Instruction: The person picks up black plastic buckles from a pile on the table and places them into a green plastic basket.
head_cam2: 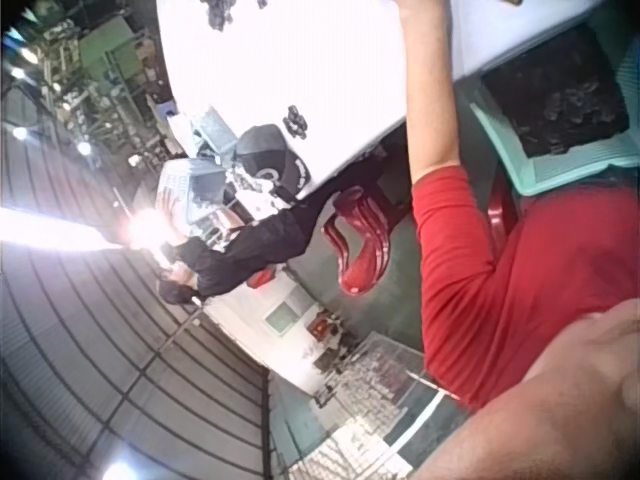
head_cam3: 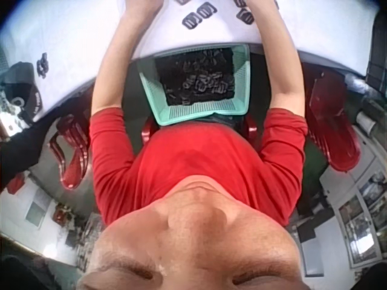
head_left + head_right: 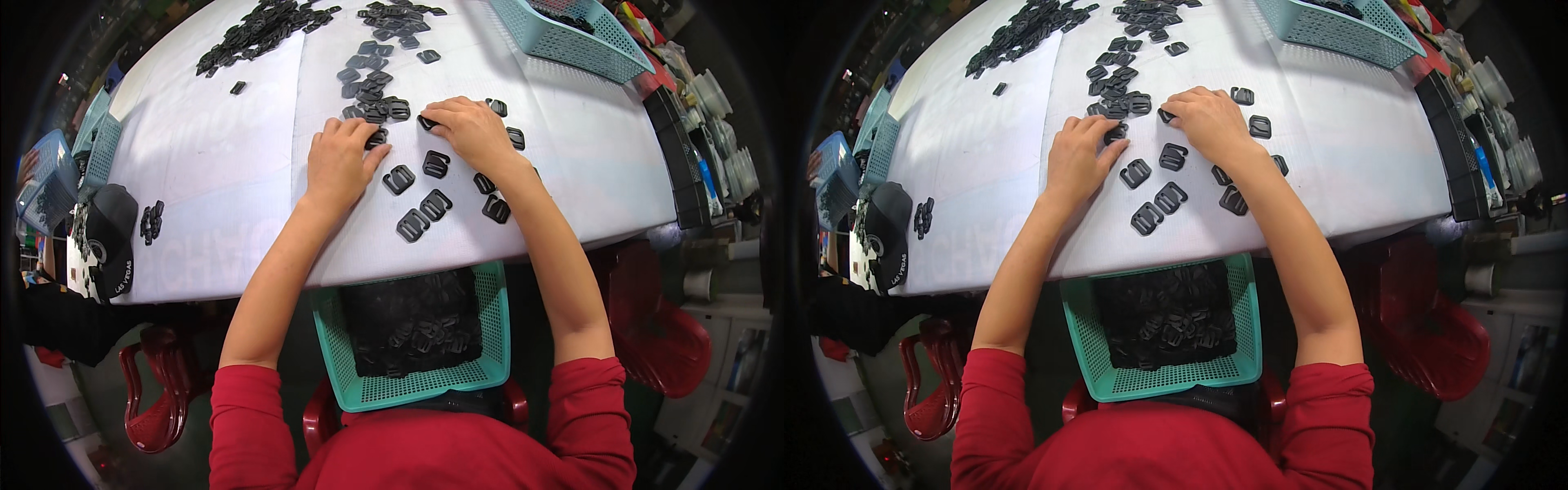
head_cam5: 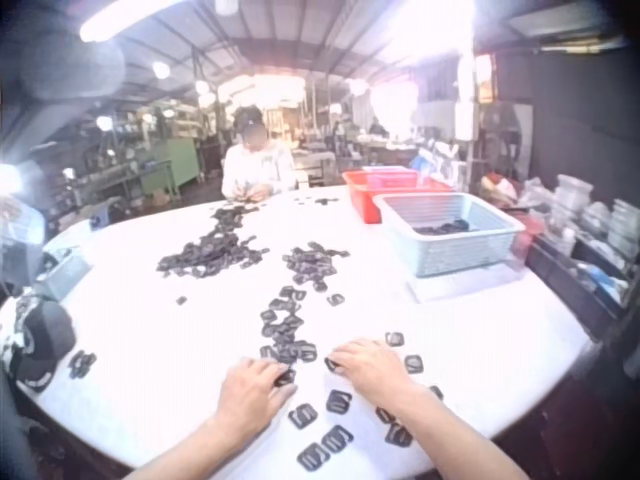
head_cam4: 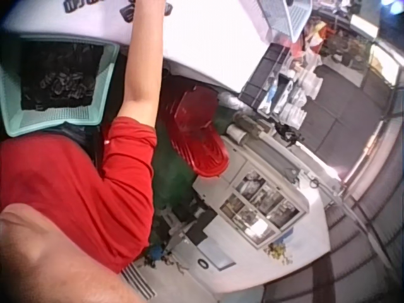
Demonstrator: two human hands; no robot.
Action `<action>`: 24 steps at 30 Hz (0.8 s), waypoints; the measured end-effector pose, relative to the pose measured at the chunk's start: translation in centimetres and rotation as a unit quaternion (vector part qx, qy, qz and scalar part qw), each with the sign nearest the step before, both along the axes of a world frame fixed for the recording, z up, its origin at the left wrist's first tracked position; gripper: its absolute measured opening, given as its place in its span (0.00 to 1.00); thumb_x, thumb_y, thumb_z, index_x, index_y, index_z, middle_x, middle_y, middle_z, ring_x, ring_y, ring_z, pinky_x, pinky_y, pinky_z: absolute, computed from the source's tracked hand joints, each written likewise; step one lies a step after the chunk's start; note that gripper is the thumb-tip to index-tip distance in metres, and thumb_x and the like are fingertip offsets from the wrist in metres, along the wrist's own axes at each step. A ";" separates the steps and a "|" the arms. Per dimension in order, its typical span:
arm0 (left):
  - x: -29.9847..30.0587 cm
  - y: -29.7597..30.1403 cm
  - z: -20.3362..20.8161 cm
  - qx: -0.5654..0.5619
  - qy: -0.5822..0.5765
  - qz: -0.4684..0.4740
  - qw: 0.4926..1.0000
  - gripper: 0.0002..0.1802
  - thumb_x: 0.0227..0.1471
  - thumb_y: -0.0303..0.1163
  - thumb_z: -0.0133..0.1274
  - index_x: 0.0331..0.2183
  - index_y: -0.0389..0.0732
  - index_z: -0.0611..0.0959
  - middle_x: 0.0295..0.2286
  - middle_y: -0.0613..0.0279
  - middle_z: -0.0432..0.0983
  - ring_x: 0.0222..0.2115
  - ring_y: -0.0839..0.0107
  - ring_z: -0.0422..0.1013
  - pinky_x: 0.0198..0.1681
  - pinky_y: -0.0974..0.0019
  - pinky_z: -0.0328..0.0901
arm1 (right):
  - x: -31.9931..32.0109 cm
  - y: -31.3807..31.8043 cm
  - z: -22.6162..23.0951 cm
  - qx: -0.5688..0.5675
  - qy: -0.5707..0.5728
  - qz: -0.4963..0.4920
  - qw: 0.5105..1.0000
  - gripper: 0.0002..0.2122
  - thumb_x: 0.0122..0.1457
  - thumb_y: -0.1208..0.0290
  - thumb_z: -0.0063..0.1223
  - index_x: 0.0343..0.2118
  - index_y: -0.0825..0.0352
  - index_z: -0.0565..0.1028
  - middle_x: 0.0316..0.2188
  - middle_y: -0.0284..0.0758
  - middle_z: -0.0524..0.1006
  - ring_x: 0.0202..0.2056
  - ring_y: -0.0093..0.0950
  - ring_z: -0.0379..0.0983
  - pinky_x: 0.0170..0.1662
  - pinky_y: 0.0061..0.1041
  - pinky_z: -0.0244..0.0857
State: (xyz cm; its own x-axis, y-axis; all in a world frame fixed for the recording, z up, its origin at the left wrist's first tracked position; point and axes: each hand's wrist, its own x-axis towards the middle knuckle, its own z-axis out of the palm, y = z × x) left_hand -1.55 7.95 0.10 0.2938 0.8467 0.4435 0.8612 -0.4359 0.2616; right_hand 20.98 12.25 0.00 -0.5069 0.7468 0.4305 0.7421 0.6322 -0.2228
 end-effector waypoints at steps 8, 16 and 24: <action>-1.2 -0.3 1.3 0.035 -0.020 -0.023 0.999 0.10 0.48 0.34 0.59 0.34 0.42 0.84 0.34 0.62 0.78 0.38 0.62 0.69 0.43 0.61 0.64 | -0.9 -0.9 3.8 -0.076 -0.034 -0.066 0.994 0.13 0.55 0.67 0.53 0.44 0.61 0.77 0.40 0.34 0.78 0.46 0.33 0.71 0.50 0.35 0.64; -1.5 2.5 0.3 0.041 0.011 -0.030 0.999 0.09 0.48 0.32 0.58 0.34 0.44 0.85 0.34 0.69 0.79 0.36 0.67 0.70 0.40 0.63 0.65 | -2.9 -1.1 0.7 -0.063 -0.113 -0.035 0.991 0.17 0.63 0.64 0.44 0.54 0.63 0.68 0.57 0.33 0.67 0.61 0.32 0.58 0.61 0.52 0.49; -1.5 4.0 0.2 0.131 0.016 -0.056 0.990 0.09 0.48 0.32 0.58 0.35 0.45 0.85 0.33 0.68 0.79 0.35 0.68 0.70 0.40 0.66 0.64 | -4.1 1.8 0.2 -0.072 -0.010 -0.013 0.997 0.14 0.61 0.68 0.47 0.49 0.60 0.73 0.52 0.32 0.72 0.54 0.33 0.66 0.59 0.45 0.55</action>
State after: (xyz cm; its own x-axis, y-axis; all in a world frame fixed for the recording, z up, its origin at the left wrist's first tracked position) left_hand -3.07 11.93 0.31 0.3973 0.6648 0.6326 0.8095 -0.5786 0.0996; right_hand 16.83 14.04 0.24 -0.4944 0.8132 0.3070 0.7630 0.5752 -0.2949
